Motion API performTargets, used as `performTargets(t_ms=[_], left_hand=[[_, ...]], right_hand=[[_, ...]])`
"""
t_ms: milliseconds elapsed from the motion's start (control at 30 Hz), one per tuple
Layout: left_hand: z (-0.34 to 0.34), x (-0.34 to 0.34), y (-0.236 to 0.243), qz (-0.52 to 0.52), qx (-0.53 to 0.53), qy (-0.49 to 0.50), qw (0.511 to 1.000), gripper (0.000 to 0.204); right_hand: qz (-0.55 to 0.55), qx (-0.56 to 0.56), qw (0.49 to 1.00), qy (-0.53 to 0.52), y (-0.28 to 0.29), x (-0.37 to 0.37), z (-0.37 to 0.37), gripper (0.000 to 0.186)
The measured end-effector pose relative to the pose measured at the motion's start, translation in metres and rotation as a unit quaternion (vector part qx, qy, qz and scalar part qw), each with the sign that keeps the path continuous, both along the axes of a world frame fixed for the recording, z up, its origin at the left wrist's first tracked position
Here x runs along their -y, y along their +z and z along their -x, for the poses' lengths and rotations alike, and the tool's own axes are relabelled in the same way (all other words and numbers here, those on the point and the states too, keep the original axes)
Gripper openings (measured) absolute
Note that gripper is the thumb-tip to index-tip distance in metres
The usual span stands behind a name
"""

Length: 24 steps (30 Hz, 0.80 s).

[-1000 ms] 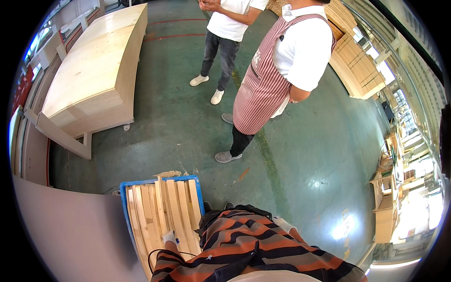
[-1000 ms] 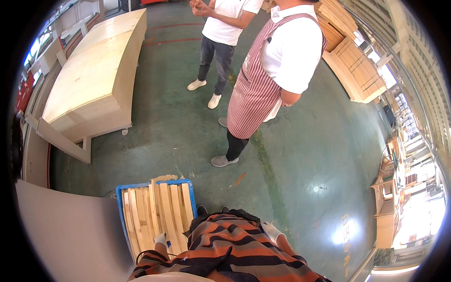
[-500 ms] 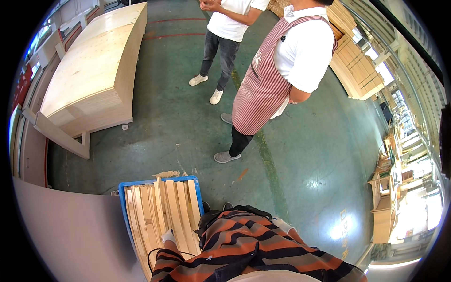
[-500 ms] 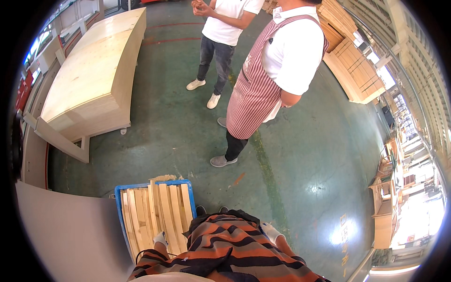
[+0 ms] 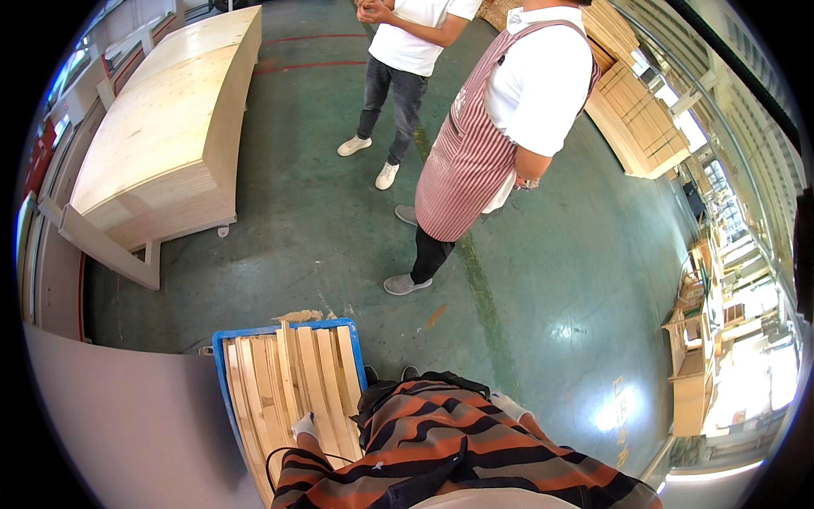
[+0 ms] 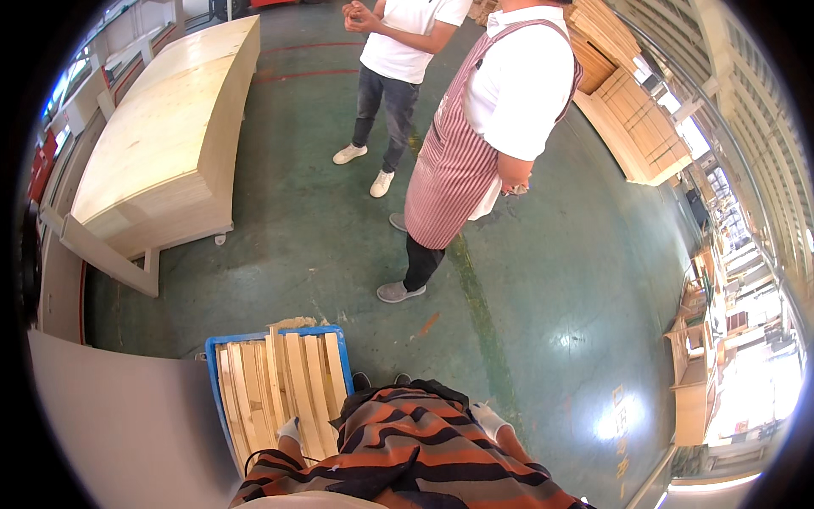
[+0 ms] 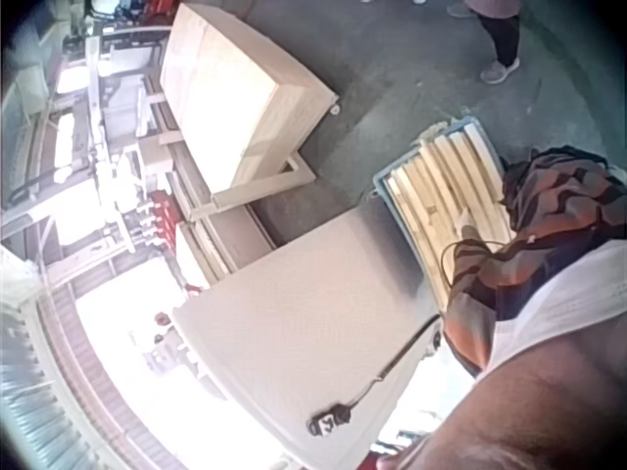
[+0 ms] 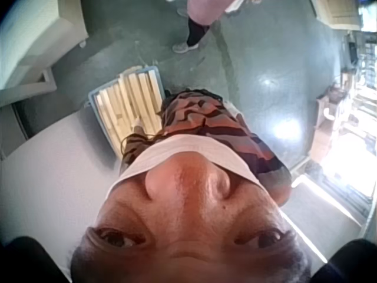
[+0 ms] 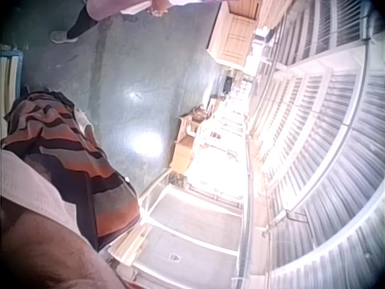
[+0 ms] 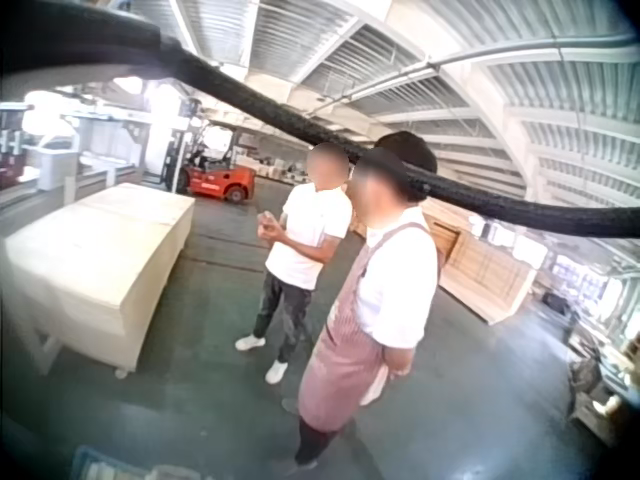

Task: The person walks across a woodworking workshop, approaches an industrial machine, and monitors as the machine automatically processes a large wooden board.

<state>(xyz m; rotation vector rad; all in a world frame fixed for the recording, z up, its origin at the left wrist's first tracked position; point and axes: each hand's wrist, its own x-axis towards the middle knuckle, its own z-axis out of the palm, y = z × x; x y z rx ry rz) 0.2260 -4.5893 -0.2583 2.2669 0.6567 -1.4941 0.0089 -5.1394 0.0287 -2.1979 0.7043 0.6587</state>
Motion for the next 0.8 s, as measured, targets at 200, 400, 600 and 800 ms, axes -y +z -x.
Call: performTargets(t_ms=[200,400,600,800], left_hand=[[0.011,-0.002,0.006,-0.029,0.051,0.068,0.996,0.038],[-0.007,0.038,0.080,-0.124,0.103,0.403,0.901,0.049],[-0.009,0.049,0.101,-0.126,0.133,0.405,0.896,0.059],[-0.006,0.055,0.090,-0.169,0.175,0.463,0.853,0.058]], right_hand=[[-0.011,0.050,0.997,0.059,0.008,0.002,-0.005,0.023],[-0.035,0.058,0.997,0.042,0.030,-0.004,-0.014,0.028],[-0.053,0.015,0.998,0.013,0.023,0.001,-0.015,0.031],[0.080,-0.072,0.980,0.169,0.028,0.005,-0.035,0.035]])
